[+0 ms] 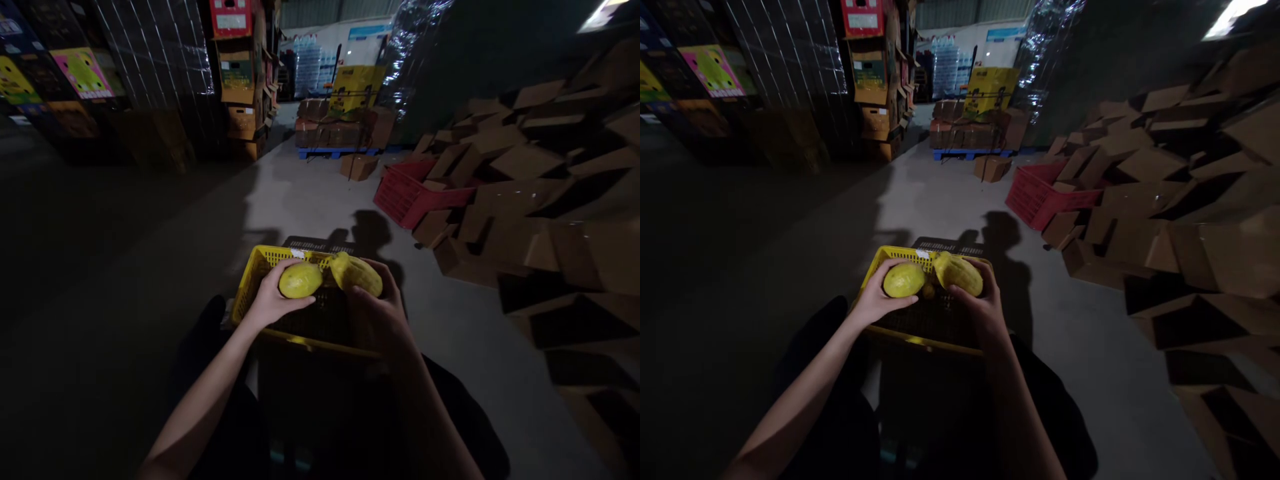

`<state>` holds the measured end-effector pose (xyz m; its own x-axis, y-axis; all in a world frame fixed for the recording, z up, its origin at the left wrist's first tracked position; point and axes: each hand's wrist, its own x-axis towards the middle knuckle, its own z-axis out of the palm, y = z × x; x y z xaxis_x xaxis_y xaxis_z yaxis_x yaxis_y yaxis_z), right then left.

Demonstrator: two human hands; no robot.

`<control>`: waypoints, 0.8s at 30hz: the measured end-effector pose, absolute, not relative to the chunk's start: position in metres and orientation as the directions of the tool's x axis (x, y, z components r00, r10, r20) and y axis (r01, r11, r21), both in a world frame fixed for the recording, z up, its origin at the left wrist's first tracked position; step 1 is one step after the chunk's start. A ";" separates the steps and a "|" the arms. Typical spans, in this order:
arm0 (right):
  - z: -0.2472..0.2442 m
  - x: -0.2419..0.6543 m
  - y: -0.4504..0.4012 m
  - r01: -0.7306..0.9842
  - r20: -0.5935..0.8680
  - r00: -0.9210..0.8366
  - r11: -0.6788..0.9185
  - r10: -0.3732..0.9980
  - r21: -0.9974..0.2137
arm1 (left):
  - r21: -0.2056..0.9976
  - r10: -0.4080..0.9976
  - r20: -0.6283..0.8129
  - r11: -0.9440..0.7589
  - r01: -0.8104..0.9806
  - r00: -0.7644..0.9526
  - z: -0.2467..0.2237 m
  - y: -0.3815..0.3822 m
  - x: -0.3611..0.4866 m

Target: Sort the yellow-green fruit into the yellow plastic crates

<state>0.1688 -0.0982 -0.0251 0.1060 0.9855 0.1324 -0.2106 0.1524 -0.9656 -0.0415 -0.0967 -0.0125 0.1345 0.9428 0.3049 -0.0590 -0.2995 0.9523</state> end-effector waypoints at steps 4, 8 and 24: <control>-0.018 0.171 -0.100 -0.040 0.241 0.181 0.252 0.953 -0.967 | 0.921 0.899 0.367 -0.388 0.045 0.241 -0.011 -0.095 -0.049; -0.021 0.172 -0.100 0.035 0.269 0.226 0.268 0.936 -0.963 | 0.861 0.870 0.406 -0.467 0.204 0.280 -0.021 -0.091 -0.054; -0.028 0.163 -0.097 -0.361 -0.083 0.256 0.015 0.963 -0.932 | 0.952 0.945 0.301 -0.306 0.013 0.130 -0.031 -0.084 -0.053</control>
<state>0.1628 -0.0969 -0.0280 0.2559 0.9631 -0.0834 -0.3609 0.0152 -0.9325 -0.0531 -0.0836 -0.0313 0.1297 0.9447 0.3013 0.0133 -0.3055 0.9521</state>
